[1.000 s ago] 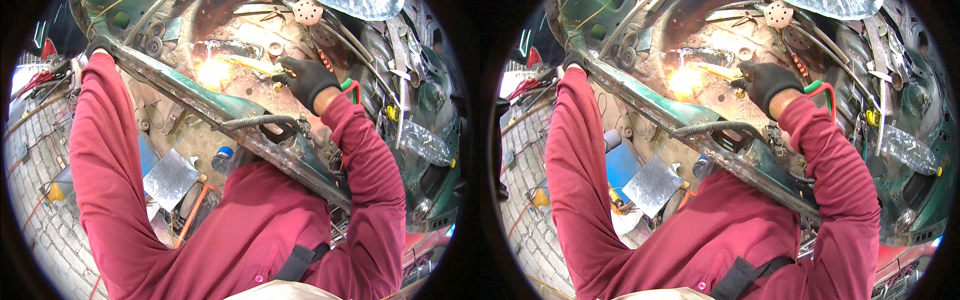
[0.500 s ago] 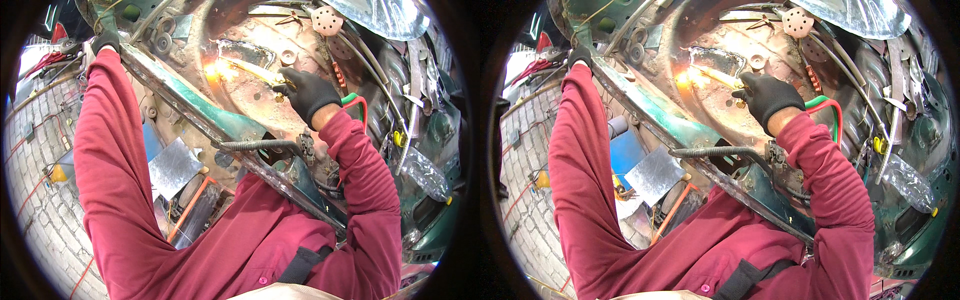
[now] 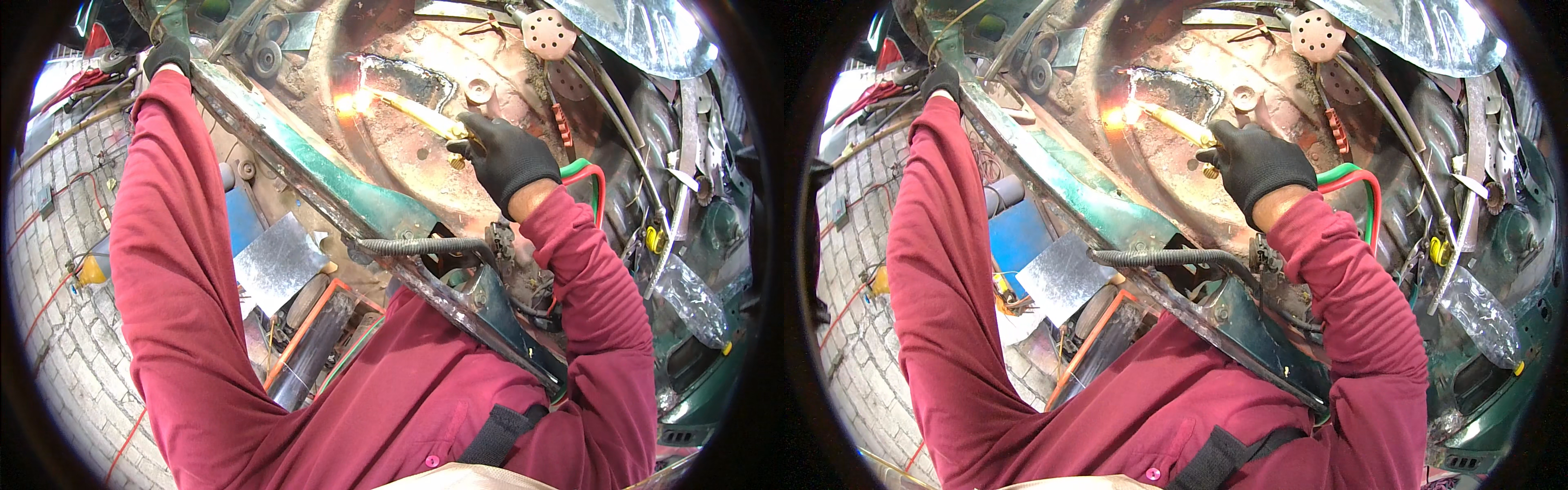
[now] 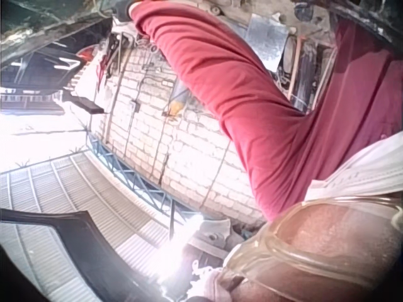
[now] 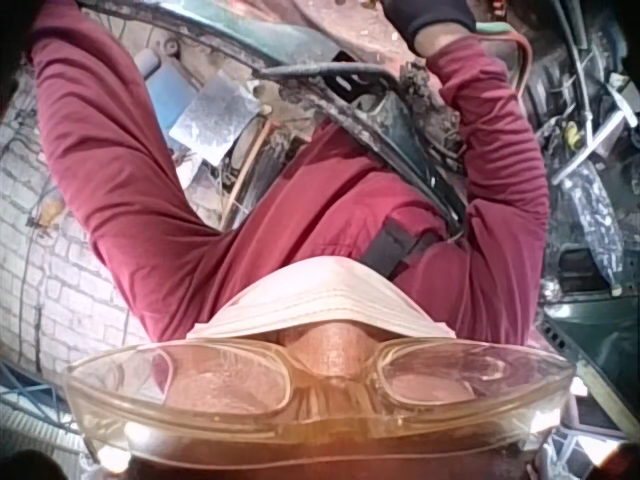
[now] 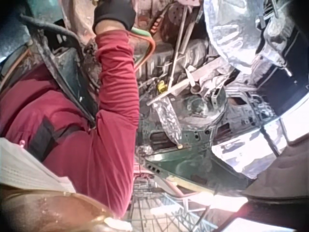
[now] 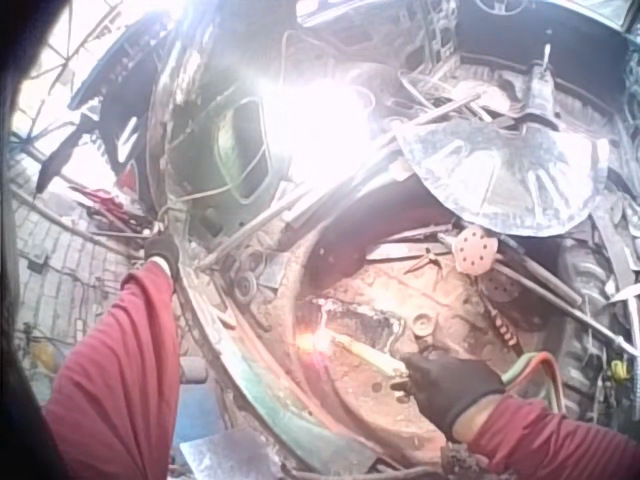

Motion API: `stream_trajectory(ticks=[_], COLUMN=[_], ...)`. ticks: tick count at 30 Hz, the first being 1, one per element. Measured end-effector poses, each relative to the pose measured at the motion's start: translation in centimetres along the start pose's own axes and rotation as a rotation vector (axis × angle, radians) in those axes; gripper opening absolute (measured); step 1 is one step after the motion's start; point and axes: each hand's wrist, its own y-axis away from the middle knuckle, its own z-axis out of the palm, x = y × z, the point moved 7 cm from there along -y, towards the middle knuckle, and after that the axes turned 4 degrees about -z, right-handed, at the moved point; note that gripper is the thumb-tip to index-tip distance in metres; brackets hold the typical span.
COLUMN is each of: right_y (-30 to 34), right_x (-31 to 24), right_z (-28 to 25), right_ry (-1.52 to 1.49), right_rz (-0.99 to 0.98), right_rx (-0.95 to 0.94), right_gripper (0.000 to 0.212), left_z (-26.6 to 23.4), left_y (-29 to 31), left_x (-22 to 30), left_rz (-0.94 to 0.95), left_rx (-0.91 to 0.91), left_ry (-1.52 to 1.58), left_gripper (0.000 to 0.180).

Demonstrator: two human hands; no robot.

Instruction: The person uses a handheld torch to apply a flame to a metal surface inside a vehicle's wheel well. The person holds the torch steady and moves the flame across the area to heat the metal.

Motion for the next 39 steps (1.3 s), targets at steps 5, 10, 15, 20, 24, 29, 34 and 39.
stream_trajectory(ticks=[5,10,15,20,24,29,34,39], right_y=[0.2,0.2,-0.2,-0.1,-0.2,-0.4,-0.1,-0.2], right_x=[0.1,0.2,0.2,0.3,0.3,0.5,0.1,0.1], right_z=[0.0,-0.1,0.1,0.0,0.1,0.4,0.1,0.2], right_ry=[-0.006,-0.022,-0.052,-0.053,-0.043,0.016,0.002,-0.009], right_rz=[-0.02,-0.013,0.041,-0.004,-0.001,0.042,-0.028,-0.01], right_rx=[0.042,0.085,-0.024,0.051,0.036,-0.038,0.024,0.027], right_gripper=[0.016,0.016,0.033,0.014,0.014,0.043,0.015,0.015], left_z=[0.0,-0.2,-0.1,-1.1,-0.8,-0.6,-0.3,-0.6], left_y=[0.1,0.3,0.4,1.5,1.2,0.9,0.4,0.6], left_x=[0.3,0.3,-0.2,0.9,0.4,0.5,-0.1,0.3], left_rz=[-0.001,0.003,-0.004,0.032,0.028,0.042,0.009,0.043], left_rx=[0.022,0.043,0.054,0.06,-0.003,0.042,0.047,0.023], left_ry=[-0.018,-0.02,-0.015,-0.079,-0.069,-0.09,-0.029,-0.056], left_gripper=[0.042,0.04,0.037,0.035,0.04,0.037,0.036,0.036])
